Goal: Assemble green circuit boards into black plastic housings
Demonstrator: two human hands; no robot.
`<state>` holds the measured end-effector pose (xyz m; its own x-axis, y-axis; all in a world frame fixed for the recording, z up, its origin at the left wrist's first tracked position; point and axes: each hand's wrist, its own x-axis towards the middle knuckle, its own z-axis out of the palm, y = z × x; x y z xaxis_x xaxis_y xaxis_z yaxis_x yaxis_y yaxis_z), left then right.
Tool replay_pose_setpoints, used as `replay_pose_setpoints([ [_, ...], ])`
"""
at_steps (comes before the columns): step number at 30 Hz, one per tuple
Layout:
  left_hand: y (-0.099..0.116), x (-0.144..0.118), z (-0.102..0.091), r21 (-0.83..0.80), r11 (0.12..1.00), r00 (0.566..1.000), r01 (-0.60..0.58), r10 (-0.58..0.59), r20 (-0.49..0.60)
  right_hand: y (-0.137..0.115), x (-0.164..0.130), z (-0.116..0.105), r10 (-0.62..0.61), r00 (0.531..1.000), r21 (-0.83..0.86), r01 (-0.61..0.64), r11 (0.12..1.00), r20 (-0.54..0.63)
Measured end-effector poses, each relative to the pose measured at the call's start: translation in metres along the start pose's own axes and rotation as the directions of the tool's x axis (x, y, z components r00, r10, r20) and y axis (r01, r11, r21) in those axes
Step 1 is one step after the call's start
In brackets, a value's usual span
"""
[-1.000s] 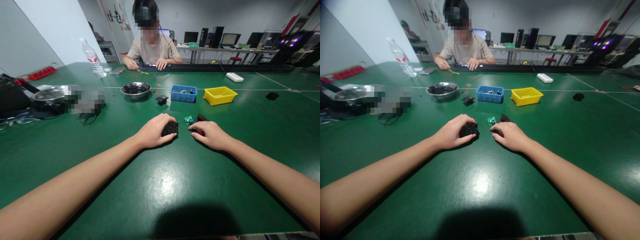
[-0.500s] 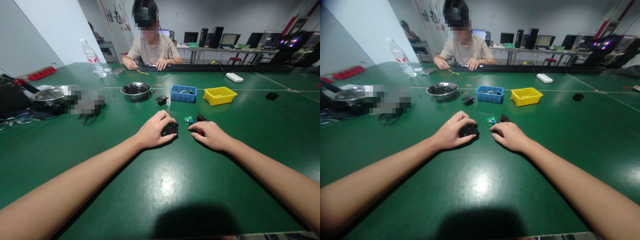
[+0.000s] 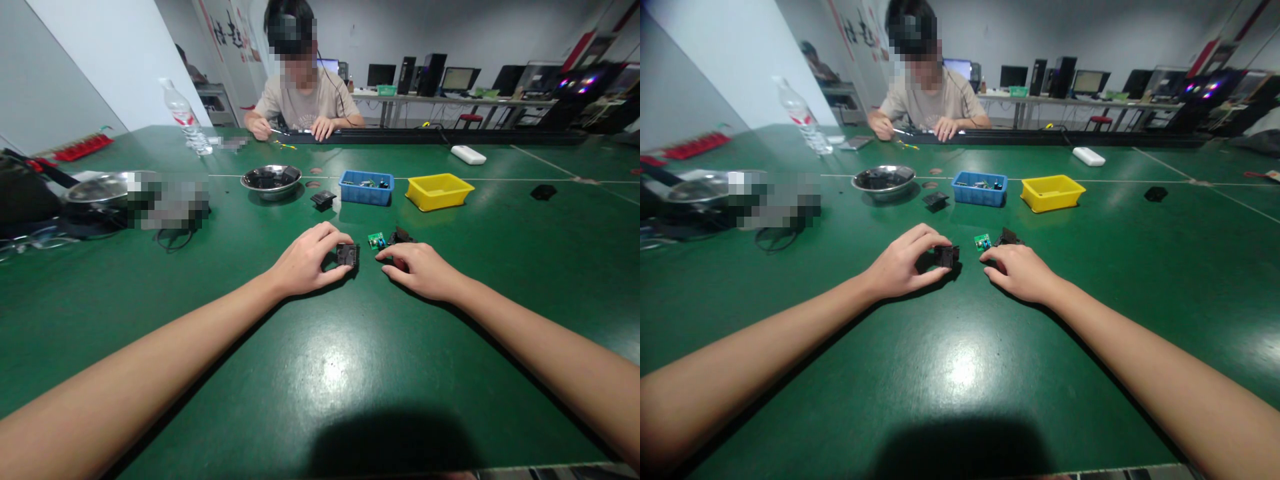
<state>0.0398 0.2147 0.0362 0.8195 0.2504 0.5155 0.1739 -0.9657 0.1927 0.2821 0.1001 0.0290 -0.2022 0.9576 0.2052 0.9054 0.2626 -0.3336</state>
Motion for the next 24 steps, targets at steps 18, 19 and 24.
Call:
replay_pose_setpoints([
  [18,-0.0022,-0.0006,0.0007,0.019,1.0,1.0,-0.011,0.011,-0.014,-0.0001,0.0001,0.0003,-0.004,1.0,-0.004,0.004,1.0,-0.004],
  [19,-0.0026,-0.0007,0.0009,0.024,1.0,1.0,-0.003,0.003,-0.002,0.0001,0.0,0.0005,-0.007,1.0,-0.004,0.007,1.0,-0.008],
  [24,-0.0042,-0.0023,0.0049,-0.026,0.996,0.995,0.09,-0.091,-0.047,0.0002,-0.0003,0.0005,-0.004,1.0,-0.009,0.004,1.0,-0.011],
])
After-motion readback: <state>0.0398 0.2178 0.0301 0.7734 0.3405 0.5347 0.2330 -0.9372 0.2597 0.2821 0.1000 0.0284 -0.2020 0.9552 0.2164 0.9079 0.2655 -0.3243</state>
